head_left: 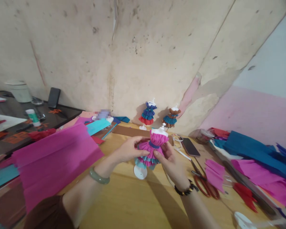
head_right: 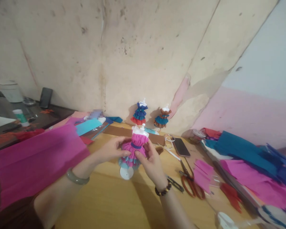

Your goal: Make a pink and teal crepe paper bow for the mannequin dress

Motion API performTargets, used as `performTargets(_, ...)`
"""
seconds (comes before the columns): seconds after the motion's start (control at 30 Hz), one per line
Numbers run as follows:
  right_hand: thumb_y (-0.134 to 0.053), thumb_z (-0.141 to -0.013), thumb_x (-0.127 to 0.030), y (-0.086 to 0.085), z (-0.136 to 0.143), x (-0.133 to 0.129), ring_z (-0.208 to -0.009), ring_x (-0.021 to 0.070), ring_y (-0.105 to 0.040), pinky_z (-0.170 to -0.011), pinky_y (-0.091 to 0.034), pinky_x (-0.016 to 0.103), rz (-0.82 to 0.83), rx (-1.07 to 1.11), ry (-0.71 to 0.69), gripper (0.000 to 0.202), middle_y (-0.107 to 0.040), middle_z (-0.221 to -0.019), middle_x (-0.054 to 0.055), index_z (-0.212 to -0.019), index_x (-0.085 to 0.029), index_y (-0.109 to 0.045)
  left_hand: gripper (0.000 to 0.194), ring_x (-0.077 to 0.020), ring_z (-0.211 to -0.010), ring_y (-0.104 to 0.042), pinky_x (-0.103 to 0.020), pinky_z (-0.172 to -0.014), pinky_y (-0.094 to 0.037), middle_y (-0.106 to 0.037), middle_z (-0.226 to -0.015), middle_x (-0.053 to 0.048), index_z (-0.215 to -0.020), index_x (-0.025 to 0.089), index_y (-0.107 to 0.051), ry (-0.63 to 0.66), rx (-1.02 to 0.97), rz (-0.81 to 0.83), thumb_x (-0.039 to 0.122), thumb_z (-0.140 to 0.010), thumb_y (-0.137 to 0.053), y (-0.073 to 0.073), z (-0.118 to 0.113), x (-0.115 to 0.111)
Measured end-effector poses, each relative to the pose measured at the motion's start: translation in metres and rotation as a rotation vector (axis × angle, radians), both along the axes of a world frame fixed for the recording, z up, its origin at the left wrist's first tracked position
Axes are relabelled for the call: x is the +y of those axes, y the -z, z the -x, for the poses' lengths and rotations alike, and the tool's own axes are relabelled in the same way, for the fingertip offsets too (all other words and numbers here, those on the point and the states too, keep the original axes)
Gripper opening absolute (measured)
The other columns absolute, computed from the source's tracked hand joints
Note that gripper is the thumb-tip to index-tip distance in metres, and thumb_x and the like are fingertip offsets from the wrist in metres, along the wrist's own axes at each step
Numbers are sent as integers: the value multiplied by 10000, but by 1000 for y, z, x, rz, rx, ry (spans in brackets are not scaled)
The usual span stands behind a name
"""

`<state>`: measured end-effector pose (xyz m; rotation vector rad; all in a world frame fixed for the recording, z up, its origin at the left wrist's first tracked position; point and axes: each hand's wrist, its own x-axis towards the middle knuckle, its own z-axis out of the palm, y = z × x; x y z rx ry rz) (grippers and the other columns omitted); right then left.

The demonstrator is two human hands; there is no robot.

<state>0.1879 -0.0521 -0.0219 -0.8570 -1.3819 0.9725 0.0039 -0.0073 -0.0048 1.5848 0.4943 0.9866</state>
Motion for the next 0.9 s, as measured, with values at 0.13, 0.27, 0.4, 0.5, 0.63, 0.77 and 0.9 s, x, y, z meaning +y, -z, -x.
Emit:
performTargets(0.13,-721,-796,-359,-1,0,1,-1164,244,-586,-989,-480,438,-11,-22,-3,516,-637,-1257,64,-1272,-276,-539,492,-267,-1087,-623,-400,-917,-487,-681,-1170,-134,-1147,145,-647,-25,-30,101,383,-732,-763,-2,-1,-3)
performTargets(0.27,-719,-798,-366,0,2,2,-1163,254,-587,-997,-473,452,-17,-18,13,475,-628,-1276,65,-1239,-276,-565,442,-246,-969,-655,-370,-850,-501,-733,-1026,-102,-1048,140,-709,-133,-27,126,473,-758,-709,1,-8,-4)
performTargets(0.4,-704,-814,-359,3,2,2,-1152,248,-590,-1002,-466,436,-25,-32,-2,422,-635,-1257,61,-1207,-271,-578,445,-229,-927,-661,-351,-834,-496,-742,-994,-92,-1056,136,-711,-148,-46,154,435,-728,-739,4,-11,-3)
performTargets(0.5,-725,-792,-346,1,-2,0,-1183,248,-566,-1029,-440,444,-19,-71,-24,489,-616,-1281,61,-1245,-270,-557,421,-221,-926,-659,-338,-819,-493,-736,-1018,-95,-1039,143,-717,-155,-60,184,405,-712,-758,4,-10,-3)
performTargets(0.63,-770,-739,-369,-17,-10,-3,-1247,252,-514,-1034,-431,453,-7,-100,-39,645,-546,-1374,61,-1323,-293,-504,418,-214,-921,-654,-325,-798,-490,-734,-1021,-95,-1032,153,-719,-163,-73,206,391,-694,-777,5,-8,-2)
performTargets(0.77,-744,-757,-420,-52,-15,1,-1160,253,-576,-942,-498,433,-54,-88,63,608,-588,-1331,58,-1315,-310,-527,420,-214,-928,-655,-328,-812,-490,-734,-1033,-99,-1024,150,-718,-145,-91,214,388,-685,-790,5,-7,-2)
performTargets(0.9,-658,-816,-481,-89,-12,8,-992,236,-637,-845,-521,387,-130,-236,165,359,-712,-1084,57,-1078,-240,-702,417,-222,-946,-657,-331,-826,-488,-729,-1059,-107,-1030,143,-712,-126,-92,207,386,-698,-781,4,-7,-2)
